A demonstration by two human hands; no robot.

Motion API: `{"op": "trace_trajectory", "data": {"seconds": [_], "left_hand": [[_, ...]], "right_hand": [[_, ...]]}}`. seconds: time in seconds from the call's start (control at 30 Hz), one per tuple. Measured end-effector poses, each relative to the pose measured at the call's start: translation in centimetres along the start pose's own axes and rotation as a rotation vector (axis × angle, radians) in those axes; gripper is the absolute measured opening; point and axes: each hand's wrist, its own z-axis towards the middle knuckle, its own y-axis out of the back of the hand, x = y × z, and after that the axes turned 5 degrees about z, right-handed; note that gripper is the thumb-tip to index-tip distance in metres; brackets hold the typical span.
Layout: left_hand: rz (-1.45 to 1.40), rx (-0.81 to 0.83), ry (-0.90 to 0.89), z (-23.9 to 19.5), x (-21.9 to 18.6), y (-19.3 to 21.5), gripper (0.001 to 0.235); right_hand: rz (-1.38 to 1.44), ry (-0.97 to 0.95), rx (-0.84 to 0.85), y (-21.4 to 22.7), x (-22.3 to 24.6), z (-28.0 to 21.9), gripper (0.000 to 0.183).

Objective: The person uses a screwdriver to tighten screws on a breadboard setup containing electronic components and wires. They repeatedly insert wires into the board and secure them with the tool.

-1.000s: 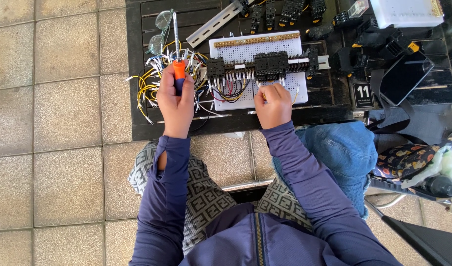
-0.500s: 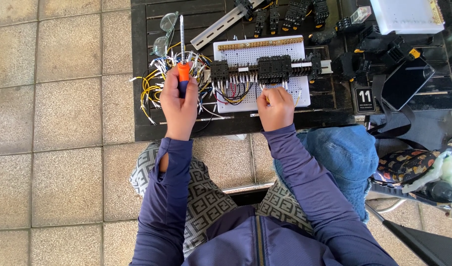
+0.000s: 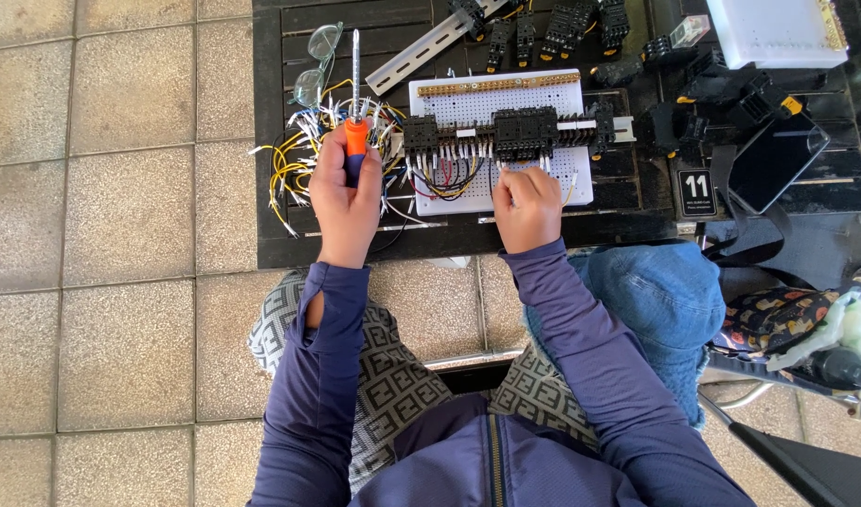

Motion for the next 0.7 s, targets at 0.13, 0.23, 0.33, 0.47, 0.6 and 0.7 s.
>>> {"op": "trace_trajectory", "data": {"seconds": [0.13, 0.23, 0.33, 0.47, 0.6, 0.7], "left_hand": [[-0.003, 0.001, -0.001, -0.1, -0.2, 0.2, 0.03], [0.003, -0.002, -0.006, 0.1, -0.1, 0.2, 0.029], [-0.004, 0.001, 0.002, 0.2, 0.0, 0.3, 0.031], [-0.004, -0.003, 0.012, 0.0, 0.1, 0.4, 0.031], [-0.009, -0.005, 0.009, 0.6, -1.5, 0.4, 0.03], [-0.003, -0.005, 0.001, 0.3, 0.0, 0.2, 0.032]], "right_hand": [[0.008, 0.006, 0.009, 0.6, 0.4, 0.7, 0.022], [-0.055, 0.003, 0.048, 1.1, 0.6, 1.2, 0.018], [0.029, -0.046, 0.048, 1.7, 0.8, 1.6, 0.007], [0.026, -0.115, 0.042, 1.9, -1.0, 0.8, 0.005], [0.099, -0.132, 0.052, 1.9, -1.1, 1.1, 0.008], [0.104, -0.129, 0.051, 1.3, -1.0, 0.4, 0.008]]}}
